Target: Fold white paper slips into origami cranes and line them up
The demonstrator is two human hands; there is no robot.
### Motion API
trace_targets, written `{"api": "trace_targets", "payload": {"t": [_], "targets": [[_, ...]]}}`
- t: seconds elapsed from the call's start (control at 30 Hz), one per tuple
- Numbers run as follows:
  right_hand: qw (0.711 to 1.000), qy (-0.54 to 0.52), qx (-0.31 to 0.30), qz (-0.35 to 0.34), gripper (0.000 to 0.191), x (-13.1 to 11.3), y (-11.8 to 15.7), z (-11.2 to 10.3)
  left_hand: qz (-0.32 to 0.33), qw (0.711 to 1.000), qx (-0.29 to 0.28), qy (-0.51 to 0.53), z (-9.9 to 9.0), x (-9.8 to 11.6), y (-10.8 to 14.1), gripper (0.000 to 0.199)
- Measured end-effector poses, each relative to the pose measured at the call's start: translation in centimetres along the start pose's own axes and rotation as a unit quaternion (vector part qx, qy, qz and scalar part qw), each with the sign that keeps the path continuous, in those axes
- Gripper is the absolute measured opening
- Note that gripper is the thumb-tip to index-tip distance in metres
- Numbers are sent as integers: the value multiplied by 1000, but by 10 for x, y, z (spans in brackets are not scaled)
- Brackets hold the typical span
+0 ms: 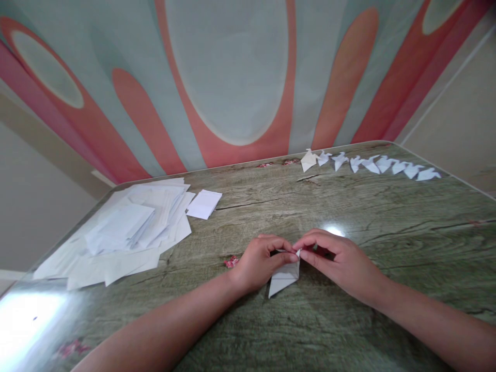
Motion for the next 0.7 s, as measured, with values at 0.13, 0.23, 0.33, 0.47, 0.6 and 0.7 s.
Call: {"api": "trace_targets", "payload": {"t": [0.13, 0.23, 0.33, 0.47, 0.6, 0.7], "targets": [[999, 34, 23, -28, 9, -3, 1, -3, -9, 1000, 6, 17, 0, 1, 0, 10], [996, 50, 45, -65, 9, -9, 2, -6, -22, 999, 20, 23, -2, 1, -1, 6], [992, 56, 56, -99, 9, -13, 3, -7, -25, 999, 20, 29, -3, 1, -1, 7], [988, 53, 64, -132, 11, -14, 4, -8, -33, 998, 24, 37, -3, -2, -1, 12], [985, 53, 58, -156, 12, -13, 6, -7, -47, 997, 35, 54, -3, -5, 0, 12], [983, 56, 49, -170, 13, -14, 7, -5, -63, 994, 42, 72, -3, -6, 1, 11]]}}
Point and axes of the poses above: each hand's wrist, its own y-axis away from the middle knuckle, its own z-axis out of the palm, x = y × z, the point moved 7 cm from there along -y, towards the middle knuckle, and after that the axes turned 5 degrees about x, right-handed, at the moved point
